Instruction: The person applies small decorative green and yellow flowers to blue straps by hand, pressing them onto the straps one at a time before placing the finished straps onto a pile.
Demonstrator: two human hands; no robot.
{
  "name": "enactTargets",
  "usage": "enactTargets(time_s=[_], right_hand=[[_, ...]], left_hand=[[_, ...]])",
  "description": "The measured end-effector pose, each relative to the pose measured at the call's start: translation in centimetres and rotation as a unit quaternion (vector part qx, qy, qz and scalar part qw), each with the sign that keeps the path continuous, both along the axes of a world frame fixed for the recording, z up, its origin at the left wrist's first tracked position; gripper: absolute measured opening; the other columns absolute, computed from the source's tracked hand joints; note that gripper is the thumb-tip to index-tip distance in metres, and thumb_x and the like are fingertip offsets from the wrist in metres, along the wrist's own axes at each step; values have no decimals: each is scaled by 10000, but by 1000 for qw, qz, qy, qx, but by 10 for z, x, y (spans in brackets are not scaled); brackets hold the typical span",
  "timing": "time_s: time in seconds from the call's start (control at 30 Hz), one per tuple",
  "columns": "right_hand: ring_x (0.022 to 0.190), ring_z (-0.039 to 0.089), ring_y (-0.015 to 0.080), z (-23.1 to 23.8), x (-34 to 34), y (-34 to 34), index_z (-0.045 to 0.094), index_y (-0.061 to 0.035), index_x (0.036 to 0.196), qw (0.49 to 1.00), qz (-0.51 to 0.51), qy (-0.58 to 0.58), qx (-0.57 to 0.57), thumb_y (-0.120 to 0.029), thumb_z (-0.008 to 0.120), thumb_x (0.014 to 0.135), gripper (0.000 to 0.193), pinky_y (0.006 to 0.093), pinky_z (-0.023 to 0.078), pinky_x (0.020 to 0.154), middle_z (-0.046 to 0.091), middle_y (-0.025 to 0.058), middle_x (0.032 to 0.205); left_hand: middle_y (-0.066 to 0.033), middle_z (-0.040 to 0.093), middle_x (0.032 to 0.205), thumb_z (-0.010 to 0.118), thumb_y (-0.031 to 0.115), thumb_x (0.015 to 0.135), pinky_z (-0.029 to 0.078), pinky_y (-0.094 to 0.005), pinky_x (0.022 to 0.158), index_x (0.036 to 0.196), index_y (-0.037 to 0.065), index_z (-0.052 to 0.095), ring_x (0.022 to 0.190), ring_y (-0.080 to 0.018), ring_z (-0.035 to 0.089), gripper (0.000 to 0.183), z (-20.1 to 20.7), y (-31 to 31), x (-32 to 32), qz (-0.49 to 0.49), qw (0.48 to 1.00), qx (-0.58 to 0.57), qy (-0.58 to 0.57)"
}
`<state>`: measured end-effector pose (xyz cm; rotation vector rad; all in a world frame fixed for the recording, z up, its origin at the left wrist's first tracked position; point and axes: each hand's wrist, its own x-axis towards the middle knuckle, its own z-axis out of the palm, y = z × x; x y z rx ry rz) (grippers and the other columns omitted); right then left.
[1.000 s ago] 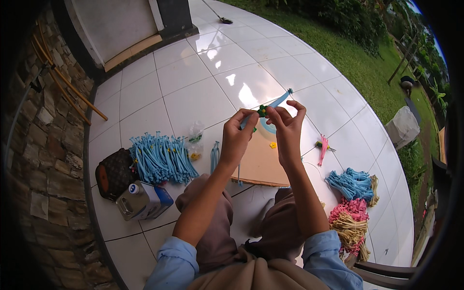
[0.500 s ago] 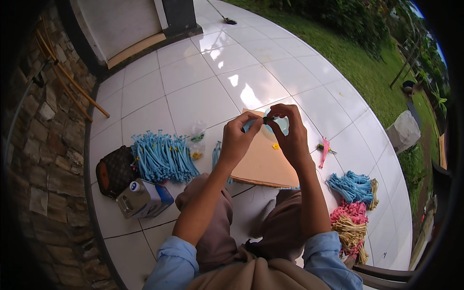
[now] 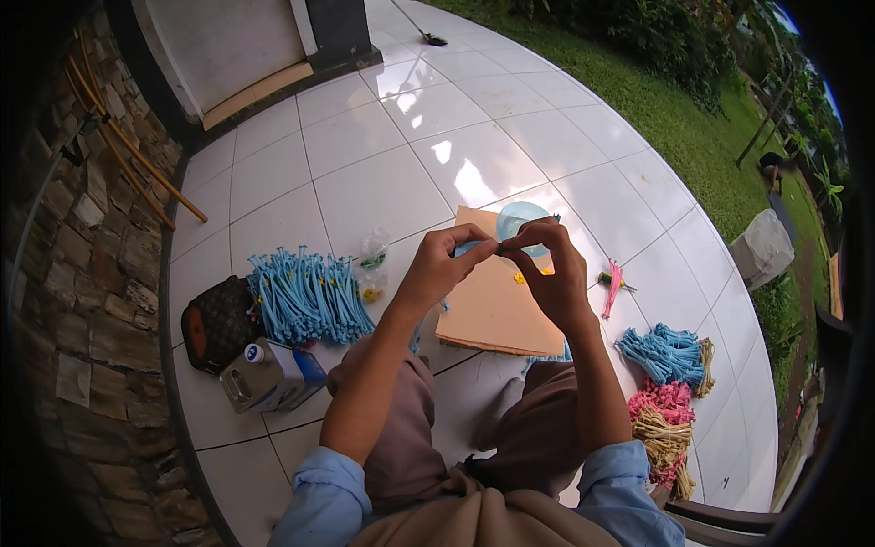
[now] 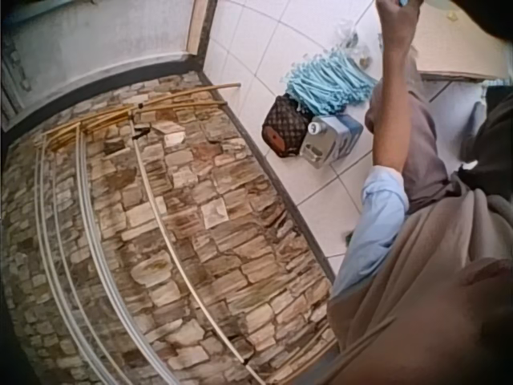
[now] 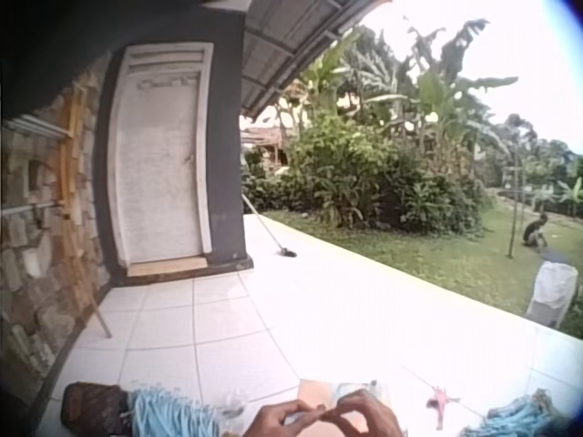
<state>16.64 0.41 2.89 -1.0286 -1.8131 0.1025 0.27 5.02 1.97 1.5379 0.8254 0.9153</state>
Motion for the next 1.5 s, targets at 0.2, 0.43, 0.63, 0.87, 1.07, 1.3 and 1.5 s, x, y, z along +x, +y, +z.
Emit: enactTargets(time_s=[0.2, 0.43, 0.63, 0.87, 1.07, 1.3, 1.5], right_hand=[[787, 575, 214, -2, -3, 2, 473, -34, 944, 997, 18, 74, -33, 39, 645, 733, 282, 317, 466, 684, 558, 82, 826], [780, 559, 265, -7, 0, 9, 372, -41, 964, 994, 46, -16, 95, 105, 598, 726, 359, 342, 469, 655, 557, 104, 834], [770, 540, 299, -8, -3, 9, 313, -48, 919, 986, 60, -40, 149, 130, 586, 719, 382, 356, 469, 606, 552, 131, 845], [776, 537, 288, -8, -6, 7, 265, -69, 906, 980, 46, -74, 179, 124, 603, 720, 431, 371, 469, 617, 548, 138, 858], [837, 527, 234, -15, -4, 11, 269, -68, 957, 994, 18, 105, -21, 77, 650, 706, 479, 361, 435, 750, 545, 107, 866], [870, 525, 152, -9, 9, 12, 314, -60, 1037, 968, 68, 159, -181, -97, 677, 762, 457, 325, 413, 803, 563, 69, 793], [745, 530, 107, -6, 5, 11, 318, -57, 1029, 929, 121, 264, -232, -50, 643, 789, 404, 263, 458, 693, 499, 44, 703]], left_hand=[[48, 472, 527, 611, 211, 823, 293, -182, 429, 833, 22, 641, 460, -11, 387, 191, -3, 0, 3, 0, 999, -23, -30], [89, 337, 490, 581, 243, 838, 179, -186, 407, 848, 55, 580, 422, -3, 254, 188, 7, -2, 4, -24, 988, -143, -58], [91, 319, 474, 554, 237, 848, 178, -181, 402, 854, 54, 536, 406, -5, 248, 183, 7, -2, -1, -60, 975, -186, -108], [93, 307, 472, 560, 231, 847, 179, -188, 411, 797, 68, 549, 410, -6, 245, 172, 3, 0, -5, -110, 953, -235, -156], [31, 494, 582, 606, 194, 821, 313, -187, 477, 847, 26, 610, 529, -14, 389, 169, -3, -6, 6, 84, 986, 141, 16], [16, 524, 608, 590, 184, 826, 319, -222, 466, 839, 19, 606, 519, -38, 381, 166, 8, -8, 3, 46, 985, 129, 102], [20, 454, 542, 551, 196, 855, 290, -229, 447, 805, 21, 580, 489, -33, 343, 184, 4, -10, 9, 63, 985, 142, 74]])
